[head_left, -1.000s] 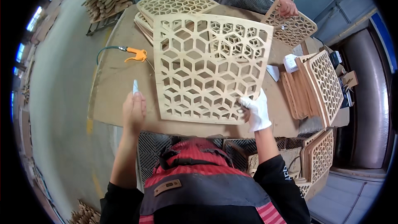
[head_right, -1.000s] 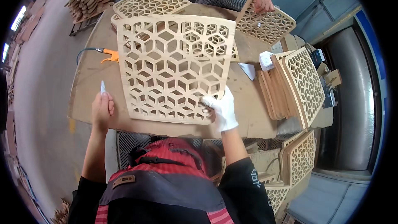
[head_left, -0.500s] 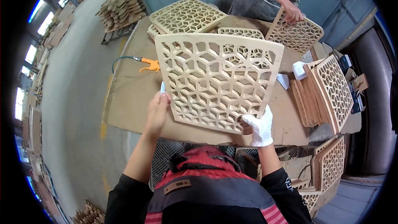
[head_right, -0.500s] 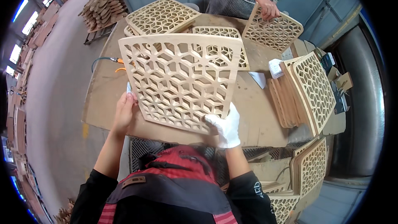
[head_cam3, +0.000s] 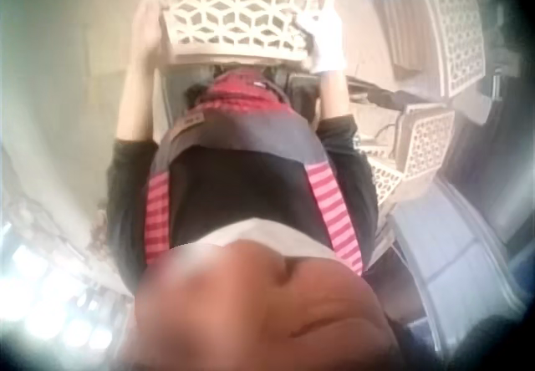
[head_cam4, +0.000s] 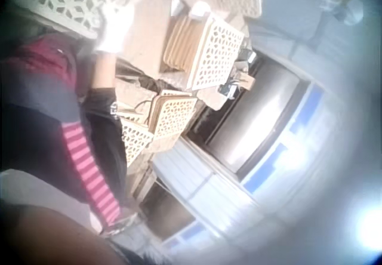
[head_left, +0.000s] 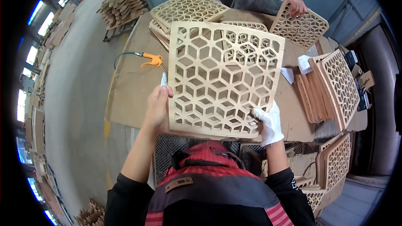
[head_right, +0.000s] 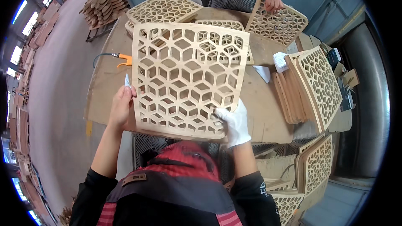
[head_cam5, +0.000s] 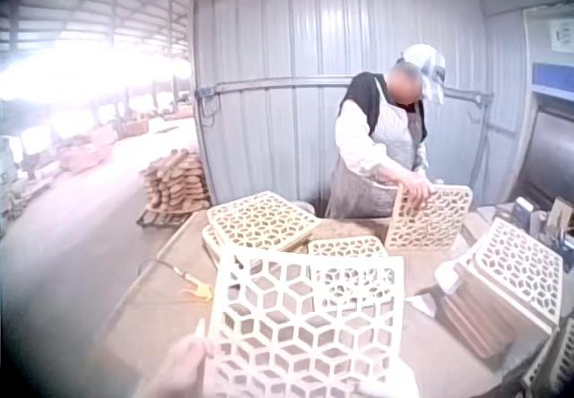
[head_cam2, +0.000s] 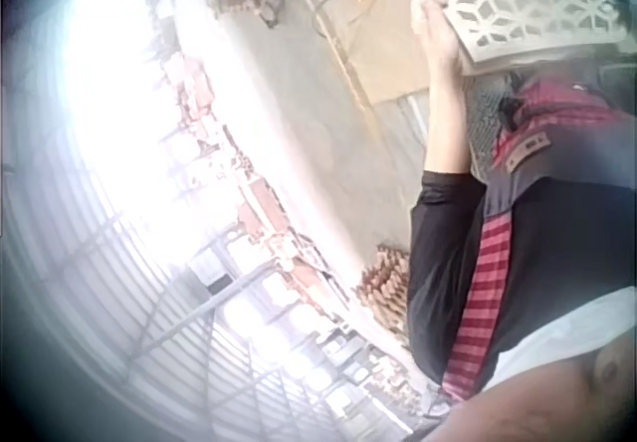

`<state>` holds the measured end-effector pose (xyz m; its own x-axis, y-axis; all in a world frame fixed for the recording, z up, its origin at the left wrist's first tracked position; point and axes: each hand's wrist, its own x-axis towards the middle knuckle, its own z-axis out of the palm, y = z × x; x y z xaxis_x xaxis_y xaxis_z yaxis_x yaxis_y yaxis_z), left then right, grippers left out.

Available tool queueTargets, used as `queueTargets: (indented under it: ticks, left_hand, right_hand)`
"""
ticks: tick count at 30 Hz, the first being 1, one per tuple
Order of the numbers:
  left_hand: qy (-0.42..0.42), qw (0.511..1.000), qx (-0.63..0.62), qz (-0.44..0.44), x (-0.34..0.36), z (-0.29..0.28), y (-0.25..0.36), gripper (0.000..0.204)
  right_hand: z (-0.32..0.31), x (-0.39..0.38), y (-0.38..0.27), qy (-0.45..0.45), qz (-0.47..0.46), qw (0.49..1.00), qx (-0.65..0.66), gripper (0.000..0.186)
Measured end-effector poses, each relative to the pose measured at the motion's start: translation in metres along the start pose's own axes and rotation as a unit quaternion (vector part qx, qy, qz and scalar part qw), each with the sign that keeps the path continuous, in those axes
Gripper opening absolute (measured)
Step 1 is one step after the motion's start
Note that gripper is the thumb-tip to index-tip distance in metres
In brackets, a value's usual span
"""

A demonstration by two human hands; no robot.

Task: The person uses a small white applicator to apply a substance into the cutouts and along the edges of a decorative wooden lattice panel, handling the panel by hand.

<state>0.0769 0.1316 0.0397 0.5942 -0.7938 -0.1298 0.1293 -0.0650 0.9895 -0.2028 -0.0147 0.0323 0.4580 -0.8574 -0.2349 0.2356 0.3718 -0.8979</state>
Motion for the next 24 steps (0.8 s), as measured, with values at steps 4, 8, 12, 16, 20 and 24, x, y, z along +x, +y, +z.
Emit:
queueTargets:
  ticks: [4, 8, 12, 16, 20, 24]
  left_hand:
    - [-0.011, 0.999, -0.005, -0.045, 0.006, -0.004, 0.008, 0.028]
    - [0.014, 0.994, -0.039, -0.099, 0.006, 0.007, 0.029, 0.028]
    - [0.003, 0.994, -0.036, -0.100, 0.012, 0.005, 0.028, 0.030]
    - [-0.005, 0.995, -0.018, -0.094, 0.016, -0.005, 0.020, 0.031]
    - [-0.011, 0.994, -0.028, -0.109, 0.014, -0.002, 0.021, 0.031]
    - [-0.020, 0.995, -0.016, -0.094, 0.017, -0.007, 0.016, 0.032]
  right_hand:
    - [-0.001, -0.001, -0.022, -0.050, 0.078, 0.996, -0.009, 0.034]
    - [-0.008, 0.000, -0.026, -0.060, 0.118, 0.991, -0.025, 0.025]
    - [-0.010, -0.002, -0.023, -0.032, 0.183, 0.981, 0.060, 0.022]
    - [-0.003, -0.007, -0.027, -0.035, 0.182, 0.978, 0.095, 0.031]
    - [-0.012, -0.006, -0.022, -0.022, 0.205, 0.974, 0.098, 0.029]
    - [-0.008, -0.006, -0.022, -0.015, 0.204, 0.971, 0.123, 0.034]
